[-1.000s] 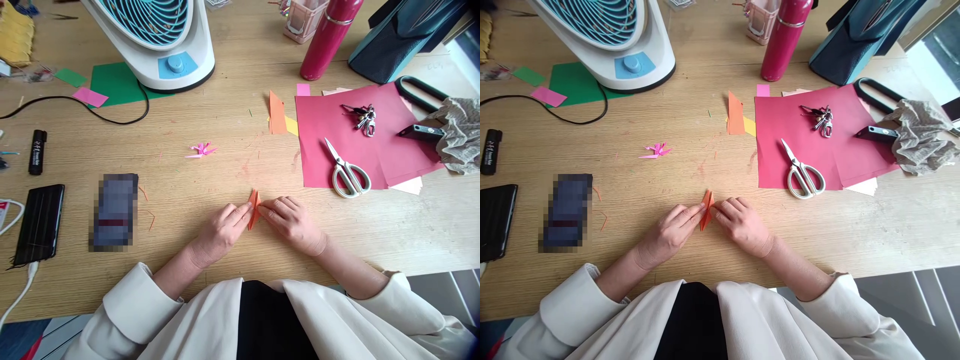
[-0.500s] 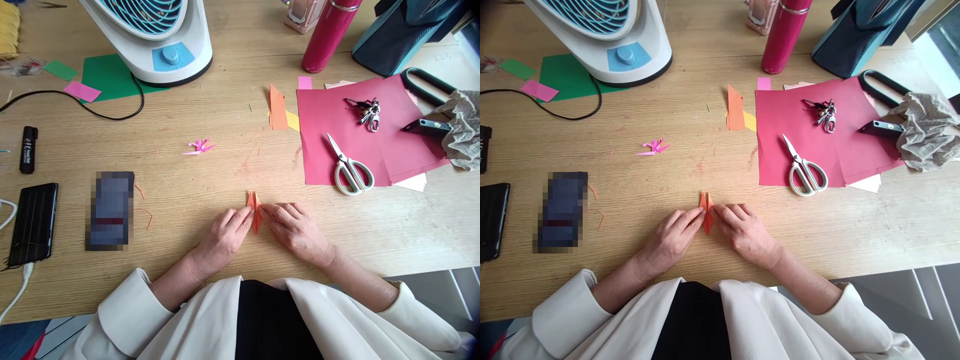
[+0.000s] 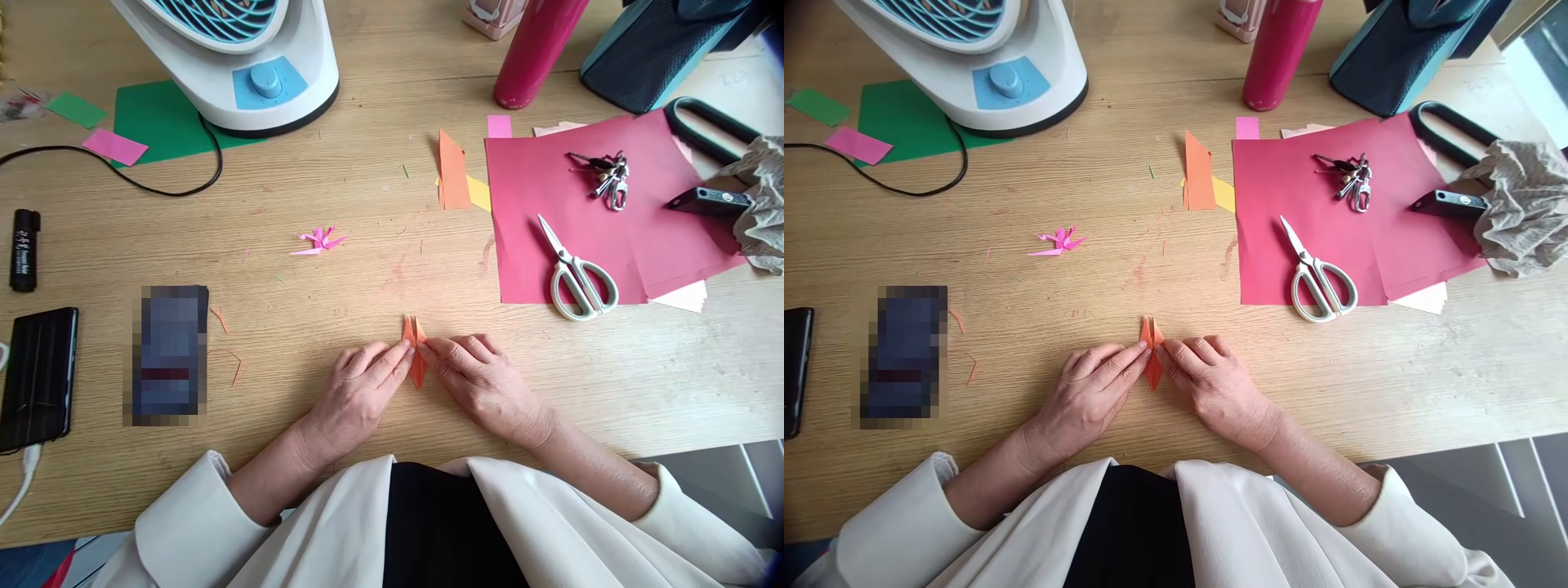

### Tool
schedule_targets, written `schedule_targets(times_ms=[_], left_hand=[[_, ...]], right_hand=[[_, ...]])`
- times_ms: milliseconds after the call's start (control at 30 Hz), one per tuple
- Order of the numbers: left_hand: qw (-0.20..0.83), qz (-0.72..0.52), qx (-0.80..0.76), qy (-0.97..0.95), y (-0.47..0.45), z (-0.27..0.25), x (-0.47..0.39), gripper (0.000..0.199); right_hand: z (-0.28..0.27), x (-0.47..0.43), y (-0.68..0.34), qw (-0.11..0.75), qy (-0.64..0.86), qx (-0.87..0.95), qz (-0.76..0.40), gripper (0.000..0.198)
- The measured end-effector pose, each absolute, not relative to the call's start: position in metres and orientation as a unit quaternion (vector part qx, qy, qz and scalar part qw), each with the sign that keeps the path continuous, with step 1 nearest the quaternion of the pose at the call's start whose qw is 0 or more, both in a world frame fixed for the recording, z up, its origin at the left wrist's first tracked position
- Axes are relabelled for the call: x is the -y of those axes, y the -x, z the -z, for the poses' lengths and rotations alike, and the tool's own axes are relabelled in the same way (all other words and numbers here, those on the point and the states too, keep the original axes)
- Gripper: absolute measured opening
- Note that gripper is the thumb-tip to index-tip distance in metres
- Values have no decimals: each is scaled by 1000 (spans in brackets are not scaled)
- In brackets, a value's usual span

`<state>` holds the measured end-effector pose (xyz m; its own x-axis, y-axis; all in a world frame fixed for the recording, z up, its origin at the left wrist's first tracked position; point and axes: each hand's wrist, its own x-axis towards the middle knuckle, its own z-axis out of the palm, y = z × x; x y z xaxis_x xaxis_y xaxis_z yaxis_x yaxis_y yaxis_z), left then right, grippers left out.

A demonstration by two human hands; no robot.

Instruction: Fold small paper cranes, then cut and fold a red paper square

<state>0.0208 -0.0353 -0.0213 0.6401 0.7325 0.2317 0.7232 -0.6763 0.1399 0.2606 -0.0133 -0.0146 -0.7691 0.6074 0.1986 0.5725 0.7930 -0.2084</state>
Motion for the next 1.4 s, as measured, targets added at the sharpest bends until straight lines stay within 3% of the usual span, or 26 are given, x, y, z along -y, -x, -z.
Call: schedule_targets(times_ms=[467, 800, 1067, 1400], left_hand=[[35, -67, -388, -918, -16, 18, 33, 51], [39, -58, -382, -921, -14, 19, 32, 46], [26, -51, -385, -921, -14, 20, 32, 50], [37, -35, -382, -923, -14, 17, 29, 55]], right_hand=[[12, 7, -253, 94, 347, 932, -46, 43], [12, -3, -240, 64, 401, 913, -31, 43], [13, 15, -259, 134, 335, 931, -50, 37], [18, 21, -261, 139, 332, 930, -79, 39]])
